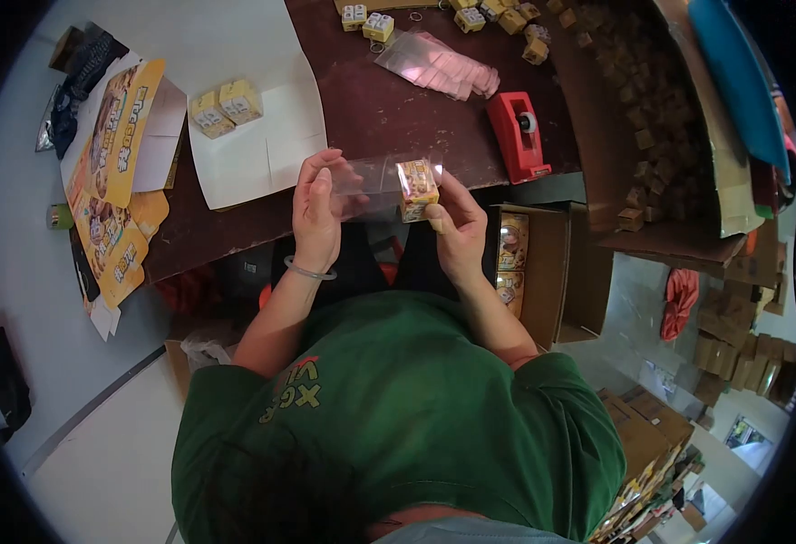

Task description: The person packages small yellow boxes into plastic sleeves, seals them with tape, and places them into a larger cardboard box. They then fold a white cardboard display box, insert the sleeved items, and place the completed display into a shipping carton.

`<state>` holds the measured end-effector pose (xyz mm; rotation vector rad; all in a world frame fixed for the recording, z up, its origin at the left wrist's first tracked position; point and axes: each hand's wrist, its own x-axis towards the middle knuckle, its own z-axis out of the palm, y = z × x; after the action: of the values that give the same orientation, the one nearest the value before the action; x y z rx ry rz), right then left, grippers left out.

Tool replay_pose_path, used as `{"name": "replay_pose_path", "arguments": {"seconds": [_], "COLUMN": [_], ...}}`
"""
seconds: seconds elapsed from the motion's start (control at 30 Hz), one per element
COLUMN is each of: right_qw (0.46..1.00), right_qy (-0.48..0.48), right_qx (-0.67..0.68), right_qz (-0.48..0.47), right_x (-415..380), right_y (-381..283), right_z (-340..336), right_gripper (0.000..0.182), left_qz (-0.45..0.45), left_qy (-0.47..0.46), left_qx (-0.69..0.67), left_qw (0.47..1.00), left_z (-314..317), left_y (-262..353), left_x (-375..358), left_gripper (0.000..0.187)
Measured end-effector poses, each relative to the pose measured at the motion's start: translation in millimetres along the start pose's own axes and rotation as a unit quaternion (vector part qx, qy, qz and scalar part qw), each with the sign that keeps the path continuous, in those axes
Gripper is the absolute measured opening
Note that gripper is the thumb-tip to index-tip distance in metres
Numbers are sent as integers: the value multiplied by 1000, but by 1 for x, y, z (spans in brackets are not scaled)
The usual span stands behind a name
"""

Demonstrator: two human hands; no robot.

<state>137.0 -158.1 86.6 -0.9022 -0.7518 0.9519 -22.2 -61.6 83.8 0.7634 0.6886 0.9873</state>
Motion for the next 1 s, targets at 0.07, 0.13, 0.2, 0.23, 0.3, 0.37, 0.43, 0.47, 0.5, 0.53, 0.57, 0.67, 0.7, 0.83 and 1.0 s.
{"name": "replay_pose_path", "arguments": {"seconds": [0.07,0.13,0.2,0.23,0.3,0.37,0.43,0.47,0.5,0.53,0.57,0.67,0.7,0.83,1.0], "right_qw": [999,999,999,998,993,991,980,955,919,908,907,889,901,930,893], "right_qy": [-9,-8,-3,0,8,17,16,2,-12,-18,-28,-52,-49,-47,-158], "right_qx": [-14,-31,-46,-69,-115,-124,-177,-267,-354,-377,-384,-423,-410,-360,-417], "right_qz": [29,37,25,4,-40,-37,-91,-132,-172,-181,-173,-169,-135,-51,-63], "right_x": [3,1,0,-1,-4,-1,1,1,1,-1,-4,-3,-2,-1,9], "right_y": [0,-1,-1,2,10,11,12,8,4,6,5,-4,-5,1,-23], "right_z": [-4,-5,-3,-1,1,2,5,6,7,9,9,13,12,3,1], "right_gripper": [41,41,40,41,42,42,41,40,39,40,40,40,41,46,48], "left_qz": [1,-5,-10,-6,1,-12,-15,-9,-3,-10,-17,-54,-70,-170,-244], "left_qy": [-24,-49,-71,-69,-67,-52,-38,-33,-27,-20,-14,-33,-45,-31,-5], "left_qx": [17,31,43,43,43,15,5,9,12,7,3,6,9,38,-24], "left_qw": [1000,998,997,997,997,998,999,999,1000,1000,1000,998,996,984,969], "left_z": [-2,-5,-11,-11,-10,-8,-6,-3,-2,-4,-6,-18,-22,-30,-29], "left_y": [3,4,3,2,-2,-3,-3,-3,-3,-3,-2,1,1,2,6], "left_x": [0,-1,-2,-2,-5,-6,-7,-8,-8,-7,-6,-1,0,-3,-7], "left_gripper": [35,36,38,38,38,35,32,32,31,30,30,30,31,33,35]}}
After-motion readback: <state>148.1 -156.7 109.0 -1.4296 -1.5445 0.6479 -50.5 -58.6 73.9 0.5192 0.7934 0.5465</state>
